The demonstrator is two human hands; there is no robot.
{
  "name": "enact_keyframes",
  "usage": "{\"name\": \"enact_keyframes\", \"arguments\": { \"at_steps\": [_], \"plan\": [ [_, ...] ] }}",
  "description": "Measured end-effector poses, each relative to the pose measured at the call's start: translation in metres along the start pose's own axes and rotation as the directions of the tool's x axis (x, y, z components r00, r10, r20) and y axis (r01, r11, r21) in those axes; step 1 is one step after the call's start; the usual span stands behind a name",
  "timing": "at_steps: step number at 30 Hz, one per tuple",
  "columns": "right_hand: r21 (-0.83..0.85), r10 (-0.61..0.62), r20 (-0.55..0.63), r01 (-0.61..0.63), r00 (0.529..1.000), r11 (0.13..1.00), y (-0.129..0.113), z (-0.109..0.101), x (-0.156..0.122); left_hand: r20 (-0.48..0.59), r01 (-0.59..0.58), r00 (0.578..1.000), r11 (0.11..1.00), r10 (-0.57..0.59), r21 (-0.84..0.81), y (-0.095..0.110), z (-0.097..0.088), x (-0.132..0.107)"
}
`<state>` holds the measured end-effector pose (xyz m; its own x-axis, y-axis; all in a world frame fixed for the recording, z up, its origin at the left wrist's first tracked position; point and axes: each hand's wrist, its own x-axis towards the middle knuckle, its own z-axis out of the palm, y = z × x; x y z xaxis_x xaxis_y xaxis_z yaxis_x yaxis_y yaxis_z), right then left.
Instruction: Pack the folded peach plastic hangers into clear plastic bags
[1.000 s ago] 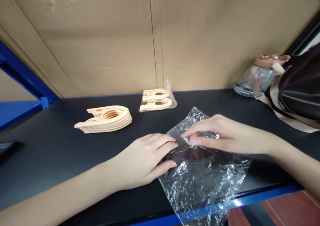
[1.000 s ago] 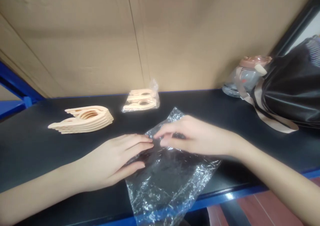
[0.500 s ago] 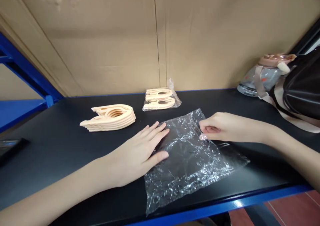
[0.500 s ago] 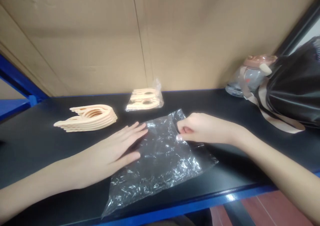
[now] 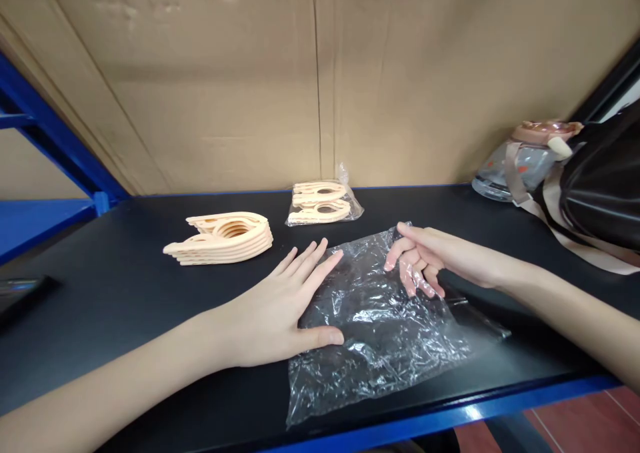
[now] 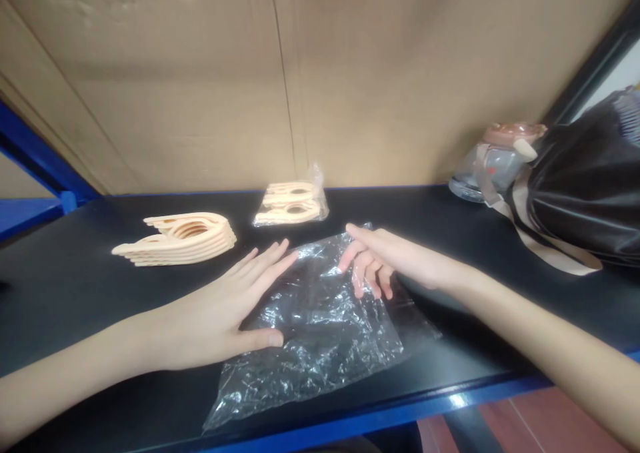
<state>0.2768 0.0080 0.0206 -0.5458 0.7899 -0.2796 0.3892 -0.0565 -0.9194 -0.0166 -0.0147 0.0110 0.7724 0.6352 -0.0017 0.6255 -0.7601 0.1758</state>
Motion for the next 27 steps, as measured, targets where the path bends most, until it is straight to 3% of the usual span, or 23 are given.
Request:
{"name": "enact_keyframes", "arguments": {
  "at_steps": [7,10,12,14,16,18,21,27],
  "plan": [
    [-0.001,0.024,-0.055,-0.024,0.998,1.000,-0.005,-0.001,0.002,-0.042,0.037,0.998,0.997,-0.040,-0.062,-0.001,0.004,0.001],
    [0.040,-0.006,-0.159,0.013,0.987,0.999,-0.008,-0.004,0.001,-0.143,0.139,0.974,0.959,-0.178,-0.248,-0.001,0.009,0.004],
    [0.043,-0.047,-0.256,0.060,0.966,0.997,-0.010,-0.007,0.000,-0.203,0.201,0.921,0.851,-0.333,-0.485,0.002,0.008,0.007],
    [0.038,-0.101,-0.353,0.121,0.930,0.992,-0.011,-0.009,0.000,-0.206,0.187,0.858,0.660,-0.470,-0.728,0.006,0.004,0.010],
    [0.039,-0.157,-0.407,0.189,0.900,0.981,-0.012,-0.010,0.000,-0.137,0.152,0.820,0.442,-0.555,-0.884,0.009,-0.002,0.013],
    [0.030,-0.194,-0.422,0.227,0.886,0.973,-0.013,-0.010,-0.001,-0.020,0.175,0.818,0.281,-0.575,-0.944,0.010,-0.008,0.014],
    [-0.020,-0.188,-0.394,0.196,0.900,0.980,-0.014,-0.009,-0.002,0.082,0.223,0.833,0.197,-0.547,-0.955,0.009,-0.012,0.015],
    [-0.112,-0.059,-0.250,0.031,0.966,0.993,-0.007,-0.008,0.001,0.111,0.191,0.840,0.097,-0.531,-0.977,0.006,-0.010,0.015]
  ]
}}
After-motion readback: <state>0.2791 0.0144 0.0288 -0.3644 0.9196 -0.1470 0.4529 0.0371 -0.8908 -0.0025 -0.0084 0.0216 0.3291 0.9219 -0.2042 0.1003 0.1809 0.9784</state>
